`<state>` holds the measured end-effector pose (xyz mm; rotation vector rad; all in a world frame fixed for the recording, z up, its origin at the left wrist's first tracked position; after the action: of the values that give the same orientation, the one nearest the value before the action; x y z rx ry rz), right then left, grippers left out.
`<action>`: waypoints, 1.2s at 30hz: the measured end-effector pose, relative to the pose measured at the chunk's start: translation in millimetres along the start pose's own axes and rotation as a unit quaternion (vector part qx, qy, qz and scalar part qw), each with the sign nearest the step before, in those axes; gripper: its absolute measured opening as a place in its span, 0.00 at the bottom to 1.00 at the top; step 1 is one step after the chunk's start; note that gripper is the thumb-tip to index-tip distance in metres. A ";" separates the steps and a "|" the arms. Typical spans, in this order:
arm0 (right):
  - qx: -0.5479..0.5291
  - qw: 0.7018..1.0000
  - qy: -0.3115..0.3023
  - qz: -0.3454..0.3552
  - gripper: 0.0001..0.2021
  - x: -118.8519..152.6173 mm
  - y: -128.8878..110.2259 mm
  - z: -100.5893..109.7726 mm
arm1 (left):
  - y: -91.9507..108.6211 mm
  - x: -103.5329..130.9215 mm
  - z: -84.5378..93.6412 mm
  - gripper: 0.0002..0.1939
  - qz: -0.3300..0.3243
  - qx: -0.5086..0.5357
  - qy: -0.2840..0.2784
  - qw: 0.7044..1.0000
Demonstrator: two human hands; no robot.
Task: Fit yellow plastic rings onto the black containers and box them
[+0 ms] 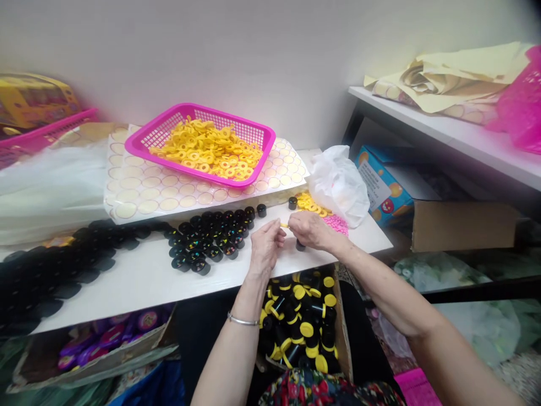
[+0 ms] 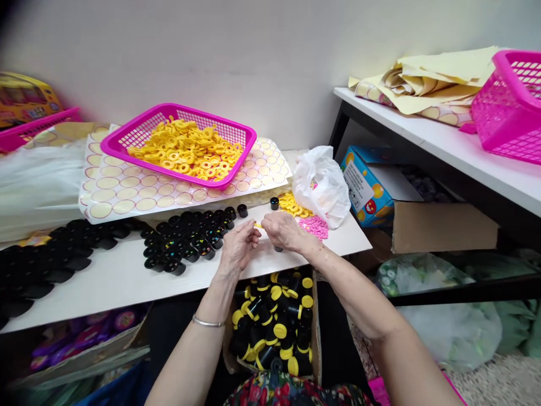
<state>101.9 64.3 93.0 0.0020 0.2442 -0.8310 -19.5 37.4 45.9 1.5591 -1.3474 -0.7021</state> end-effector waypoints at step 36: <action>-0.139 0.966 0.006 -0.220 0.09 51.6 6.7 -20.7 | -42.3 14.2 -10.9 0.15 0.030 -0.066 0.019 0.997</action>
<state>135.8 33.1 61.1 -0.3198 0.3786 -1.2331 11.6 25.4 14.3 1.4163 -1.2887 -0.7072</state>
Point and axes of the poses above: each hand's wrist, its own x-axis away from the middle knuckle, its own z-axis out of the back of the hand, y = z × x, the point moved 4 cm from there along -x, towards the middle knuckle, and after that the axes turned 7 degrees about -z, right-handed, at the moved point
